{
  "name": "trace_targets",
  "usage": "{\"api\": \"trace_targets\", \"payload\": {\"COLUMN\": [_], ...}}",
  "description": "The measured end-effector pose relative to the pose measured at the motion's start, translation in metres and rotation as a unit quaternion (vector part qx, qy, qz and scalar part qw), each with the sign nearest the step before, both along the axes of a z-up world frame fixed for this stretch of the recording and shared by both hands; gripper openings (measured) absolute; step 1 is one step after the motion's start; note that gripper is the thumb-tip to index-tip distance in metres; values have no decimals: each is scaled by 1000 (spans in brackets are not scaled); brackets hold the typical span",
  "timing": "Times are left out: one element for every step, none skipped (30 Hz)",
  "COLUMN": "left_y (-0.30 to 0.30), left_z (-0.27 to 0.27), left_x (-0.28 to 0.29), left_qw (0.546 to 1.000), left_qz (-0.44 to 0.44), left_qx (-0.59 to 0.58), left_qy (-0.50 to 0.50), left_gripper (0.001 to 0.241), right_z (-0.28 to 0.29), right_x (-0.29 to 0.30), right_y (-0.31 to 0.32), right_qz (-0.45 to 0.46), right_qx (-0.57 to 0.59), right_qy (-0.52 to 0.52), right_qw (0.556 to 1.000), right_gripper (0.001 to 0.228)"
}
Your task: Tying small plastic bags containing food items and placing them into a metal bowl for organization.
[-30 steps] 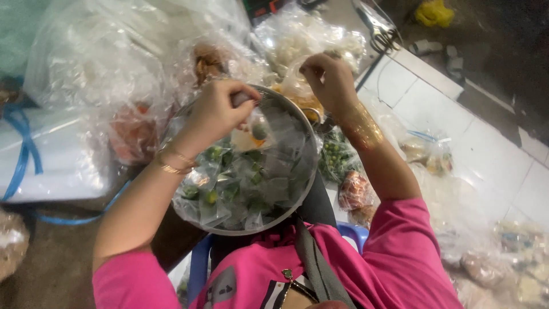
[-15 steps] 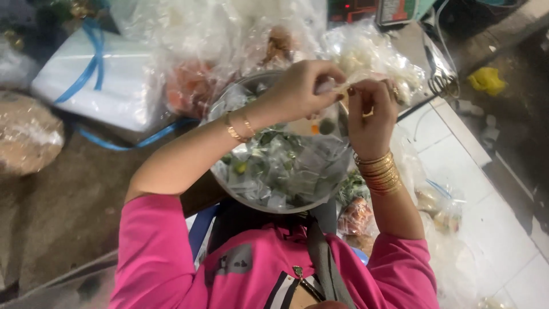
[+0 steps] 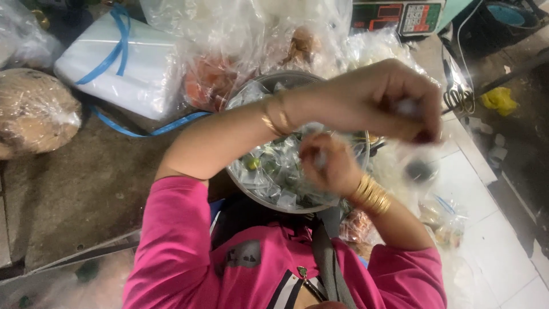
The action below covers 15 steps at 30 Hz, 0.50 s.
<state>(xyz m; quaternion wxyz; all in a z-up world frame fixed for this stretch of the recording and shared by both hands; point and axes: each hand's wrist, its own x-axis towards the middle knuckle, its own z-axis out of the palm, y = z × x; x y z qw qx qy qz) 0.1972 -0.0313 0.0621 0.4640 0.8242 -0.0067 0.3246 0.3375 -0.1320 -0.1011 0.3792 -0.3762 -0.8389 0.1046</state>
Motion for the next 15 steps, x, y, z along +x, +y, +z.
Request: {"api": "trace_targets", "payload": {"left_y": [-1, -2, 0, 4, 8, 10, 11, 13, 15, 16, 18, 19, 20, 21, 21], "left_z": [6, 8, 9, 8, 6, 0, -7, -14, -22, -29, -36, -42, -46, -50, -54], "left_x": [-11, -22, -32, -44, -53, -57, -58, -59, -57, -54, -52, -53, -53, -54, -54], "left_qw": [998, 992, 983, 984, 977, 977, 980, 974, 975, 983, 986, 987, 989, 975, 976], "left_qz": [-47, -94, -140, -73, -6, -8, 77, 161, 156, 159, 163, 159, 119, 77, 70], "left_qx": [35, 70, 107, 159, 212, 215, 179, 143, 145, 88, 27, 27, -91, -207, -206], "left_qy": [18, 36, 52, 32, 11, 11, 39, 67, 69, 27, -16, -15, -4, 10, 14], "left_gripper": [11, 10, 9, 5, 3, 3, 5, 6, 6, 8, 10, 10, 15, 20, 20], "right_z": [8, 20, 37, 60, 81, 90, 92, 92, 91, 88, 85, 83, 82, 81, 78], "right_x": [6, 16, 26, 38, 47, 43, 34, 27, 21, 15, 12, 11, 12, 13, 14], "right_y": [12, 14, 17, 23, 27, 24, 18, 15, 14, 16, 16, 18, 22, 25, 27], "right_qz": [-99, -75, -42, -39, -36, -37, 82, 200, 197, 148, 97, 94, 75, 56, 49], "right_qx": [203, -28, -250, -107, 42, 46, -63, -167, -163, -212, -261, -259, -237, -215, -212], "right_qy": [-129, 140, 392, 278, 151, 151, 287, 410, 413, 448, 479, 481, 447, 412, 416], "right_qw": [966, 987, 884, 954, 987, 987, 952, 874, 874, 856, 832, 832, 859, 884, 883], "right_gripper": [48, 45, 44, 25, 8, 8, 9, 19, 19, 23, 27, 27, 26, 26, 26]}}
